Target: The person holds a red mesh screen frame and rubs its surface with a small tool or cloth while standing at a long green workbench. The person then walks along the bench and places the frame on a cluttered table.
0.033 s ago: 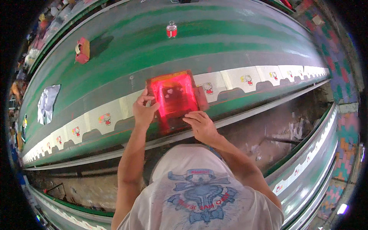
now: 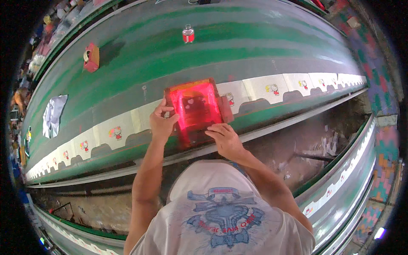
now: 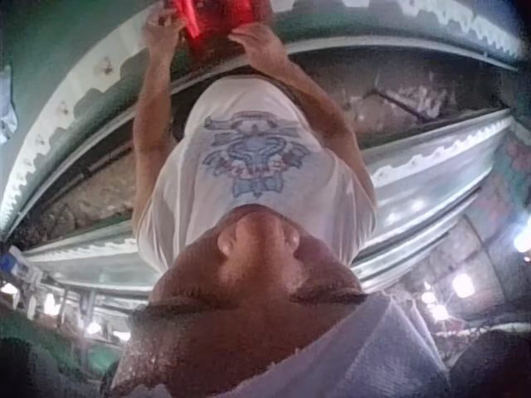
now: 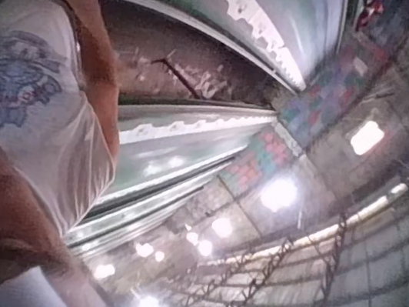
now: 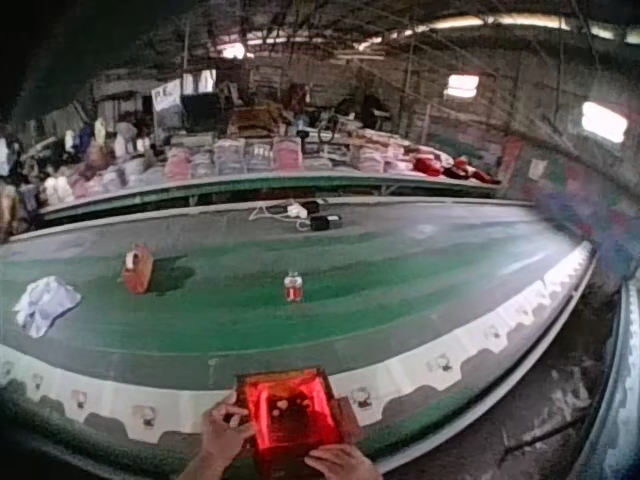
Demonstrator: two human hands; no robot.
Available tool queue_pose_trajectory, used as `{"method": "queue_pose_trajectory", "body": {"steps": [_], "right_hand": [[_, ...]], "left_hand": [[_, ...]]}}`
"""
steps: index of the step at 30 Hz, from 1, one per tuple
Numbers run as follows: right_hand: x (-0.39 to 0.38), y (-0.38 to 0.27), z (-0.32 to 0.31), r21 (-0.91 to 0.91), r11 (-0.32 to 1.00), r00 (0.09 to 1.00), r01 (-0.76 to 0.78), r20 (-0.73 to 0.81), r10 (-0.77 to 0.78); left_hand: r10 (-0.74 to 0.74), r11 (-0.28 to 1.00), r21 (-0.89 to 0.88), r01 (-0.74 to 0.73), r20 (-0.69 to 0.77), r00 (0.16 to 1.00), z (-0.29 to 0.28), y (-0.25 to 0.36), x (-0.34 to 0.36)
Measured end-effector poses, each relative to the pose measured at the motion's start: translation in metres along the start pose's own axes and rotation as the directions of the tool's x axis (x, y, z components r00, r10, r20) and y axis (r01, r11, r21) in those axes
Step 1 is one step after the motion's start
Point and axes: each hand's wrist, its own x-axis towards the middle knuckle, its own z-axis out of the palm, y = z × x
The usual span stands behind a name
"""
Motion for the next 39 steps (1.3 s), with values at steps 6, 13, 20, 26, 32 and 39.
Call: {"method": "queue_pose_trajectory", "body": {"steps": [6, 13, 20, 26, 32, 39], "right_hand": [[-0.034, 0.076, -0.068, 0.029, 0.999, 1.0, 0.019, -0.01, -0.019], [-0.039, 0.117, -0.097, 0.151, 0.986, 0.996, 0.067, 0.052, -0.076], [-0.035, 0.126, -0.103, 0.176, 0.982, 0.995, 0.073, 0.054, -0.084], [-0.025, 0.123, -0.107, 0.152, 0.985, 0.995, 0.076, 0.045, -0.084], [0.002, 0.1, -0.11, -0.012, 0.998, 0.988, 0.067, 0.139, -0.065], [0.014, 0.093, -0.106, -0.241, 0.949, 0.901, 0.204, 0.426, -0.085]], "left_hand": [[-0.055, 0.998, -0.038, 0.055, -0.005, 0.998, 0.098, -0.023, 0.007], [-0.234, 0.971, -0.062, 0.232, -0.036, 0.971, 0.123, -0.031, 0.016], [-0.19, 0.977, -0.105, 0.186, -0.026, 0.982, 0.133, -0.023, 0.011], [-0.218, 0.971, -0.098, 0.216, -0.012, 0.976, 0.132, -0.023, 0.013], [-0.211, 0.973, -0.09, 0.211, 0.009, 0.977, 0.126, -0.032, 0.017], [-0.085, 0.993, -0.088, 0.081, -0.038, 0.996, 0.134, -0.031, 0.013]]}}
